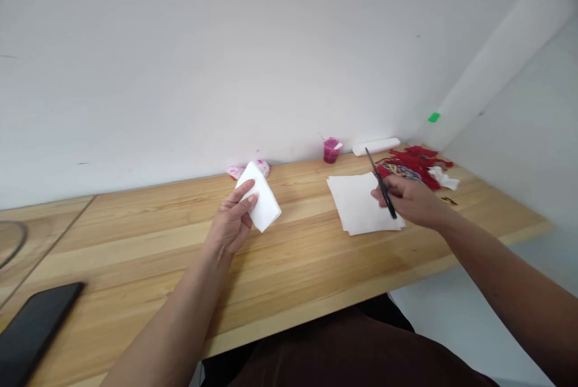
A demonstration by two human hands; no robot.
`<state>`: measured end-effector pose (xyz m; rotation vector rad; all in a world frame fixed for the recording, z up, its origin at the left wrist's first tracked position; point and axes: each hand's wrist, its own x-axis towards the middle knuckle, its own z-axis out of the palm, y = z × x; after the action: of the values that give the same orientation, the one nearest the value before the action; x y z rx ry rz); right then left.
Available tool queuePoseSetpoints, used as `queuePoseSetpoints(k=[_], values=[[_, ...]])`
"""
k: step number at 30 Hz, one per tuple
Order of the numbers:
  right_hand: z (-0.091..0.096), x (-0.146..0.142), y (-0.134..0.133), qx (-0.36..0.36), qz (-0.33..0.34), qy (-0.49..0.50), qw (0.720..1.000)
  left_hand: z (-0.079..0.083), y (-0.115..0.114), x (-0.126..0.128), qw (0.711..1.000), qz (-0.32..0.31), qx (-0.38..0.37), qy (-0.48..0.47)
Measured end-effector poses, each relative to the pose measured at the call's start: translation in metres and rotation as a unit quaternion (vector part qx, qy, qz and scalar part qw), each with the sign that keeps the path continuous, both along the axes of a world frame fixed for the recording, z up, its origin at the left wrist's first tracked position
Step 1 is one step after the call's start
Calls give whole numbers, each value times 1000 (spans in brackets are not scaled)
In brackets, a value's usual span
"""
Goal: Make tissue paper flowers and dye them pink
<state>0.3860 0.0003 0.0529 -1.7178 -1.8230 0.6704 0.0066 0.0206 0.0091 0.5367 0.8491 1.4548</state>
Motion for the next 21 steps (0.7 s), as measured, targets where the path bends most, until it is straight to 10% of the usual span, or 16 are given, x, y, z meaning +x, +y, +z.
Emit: queuePoseSetpoints(k=[3,9,21], values=[[-11,-60,-22,-151,182,227,945,6,3,-5,999,16,20,-29],[-6,-145,-63,-295,331,329,833,7,6,-16,997,18,68,-18],[-7,-170,-69,-197,420,330,822,11,4,-17,996,14,75,-46]])
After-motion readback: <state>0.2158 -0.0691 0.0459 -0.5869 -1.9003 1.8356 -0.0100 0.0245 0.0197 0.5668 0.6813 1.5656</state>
